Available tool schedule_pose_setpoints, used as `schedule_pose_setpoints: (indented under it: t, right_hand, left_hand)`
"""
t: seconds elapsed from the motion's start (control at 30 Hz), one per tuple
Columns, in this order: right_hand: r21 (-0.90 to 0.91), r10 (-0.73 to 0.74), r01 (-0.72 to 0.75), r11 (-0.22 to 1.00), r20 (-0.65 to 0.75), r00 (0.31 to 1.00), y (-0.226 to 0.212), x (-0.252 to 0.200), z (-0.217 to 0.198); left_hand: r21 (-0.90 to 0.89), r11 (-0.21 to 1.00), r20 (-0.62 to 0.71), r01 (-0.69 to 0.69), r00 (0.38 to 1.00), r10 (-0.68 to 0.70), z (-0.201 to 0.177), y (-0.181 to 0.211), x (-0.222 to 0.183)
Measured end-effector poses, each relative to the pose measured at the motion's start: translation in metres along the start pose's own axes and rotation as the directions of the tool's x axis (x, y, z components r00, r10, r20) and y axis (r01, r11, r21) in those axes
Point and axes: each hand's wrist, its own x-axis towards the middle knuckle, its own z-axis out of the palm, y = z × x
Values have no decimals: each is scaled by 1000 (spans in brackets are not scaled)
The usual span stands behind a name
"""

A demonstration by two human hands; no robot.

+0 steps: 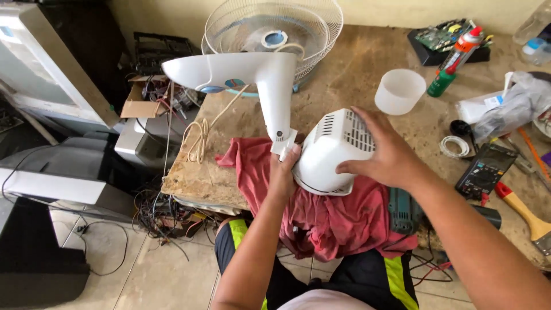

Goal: Attaching a motor to its stand and assembling the plastic housing components.

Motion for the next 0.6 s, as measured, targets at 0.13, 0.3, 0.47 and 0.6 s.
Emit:
schedule_pose_setpoints:
  t: [0.13,0.3,0.47,0.6]
  right_hand:
    - [-44,110,-109,993,28,994,-17,6,-1]
    - [-74,116,-112,991,50,992,-16,6,2]
    - [-55,92,-89,995,65,994,-15,4,-2]
    - [-51,91,-88,995,62,994,-10,5,-4]
  left_hand:
    - [-35,999,-70,25,997,-27,6,-6,5]
    - [-87,995,-133,56,989,-67,-9,-33,19]
    - [-141,987,-143,79,985,-99,-17,-57,33]
    - [-60,988,-114,145,982,-151,-9,-56,29]
